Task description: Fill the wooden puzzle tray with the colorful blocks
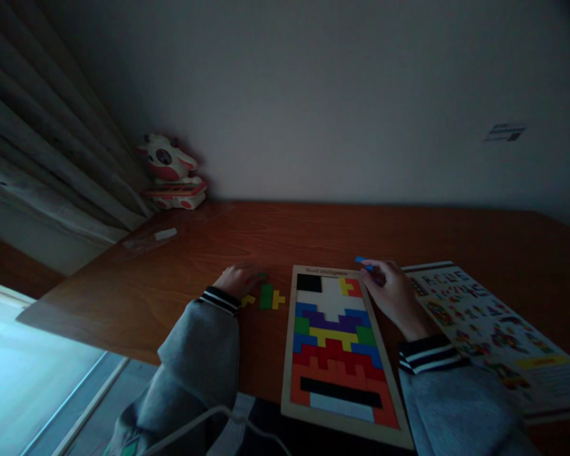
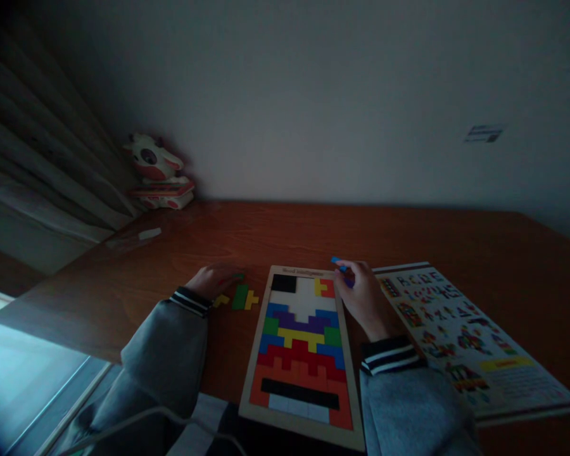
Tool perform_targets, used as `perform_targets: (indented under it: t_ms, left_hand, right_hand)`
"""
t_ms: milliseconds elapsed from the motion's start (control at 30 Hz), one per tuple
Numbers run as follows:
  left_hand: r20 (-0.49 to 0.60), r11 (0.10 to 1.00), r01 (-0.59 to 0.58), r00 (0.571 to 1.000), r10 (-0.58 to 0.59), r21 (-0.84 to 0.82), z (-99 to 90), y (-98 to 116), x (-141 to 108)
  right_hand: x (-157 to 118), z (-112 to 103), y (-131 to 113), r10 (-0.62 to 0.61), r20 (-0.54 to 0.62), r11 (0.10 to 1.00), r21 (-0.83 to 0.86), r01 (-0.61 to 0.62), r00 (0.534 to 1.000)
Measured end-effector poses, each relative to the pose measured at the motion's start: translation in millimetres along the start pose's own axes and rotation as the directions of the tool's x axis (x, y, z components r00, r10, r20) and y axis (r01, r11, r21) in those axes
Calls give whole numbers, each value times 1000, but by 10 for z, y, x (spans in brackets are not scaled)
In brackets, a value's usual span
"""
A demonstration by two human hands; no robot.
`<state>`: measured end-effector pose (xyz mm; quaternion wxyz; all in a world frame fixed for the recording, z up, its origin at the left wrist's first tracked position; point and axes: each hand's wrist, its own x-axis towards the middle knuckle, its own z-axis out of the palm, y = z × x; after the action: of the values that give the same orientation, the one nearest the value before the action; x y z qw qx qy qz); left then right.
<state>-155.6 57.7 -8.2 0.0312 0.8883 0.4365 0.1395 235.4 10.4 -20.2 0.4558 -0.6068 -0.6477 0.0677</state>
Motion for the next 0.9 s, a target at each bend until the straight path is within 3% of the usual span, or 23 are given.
perform_targets:
  t_ms: [133,300,467,633,900]
  left_hand:
    - [-13,1000,-1,1000,1,-9,-18,33,24]
    - [-44,995,-83,996,80,-60,-39,62,8]
    - [-92,986,-165,982,166,24,15,16,18]
    - [-147,988,-129,979,140,81,54,64,92]
    - [-82,995,-100,991,102,28,1,303,114]
  right_hand:
    - [-3,8,18,4,10,1000,-5,-4,1000]
    - [-5,8,29,1,13,1000,-3,-1,1000]
    - [-4,11,40,4,18,1000,-1,-4,1000]
    - [-5,14,43,2,30,1000,0,-2,1000]
    - [-4,7,18,2,37,1000,12,-2,999]
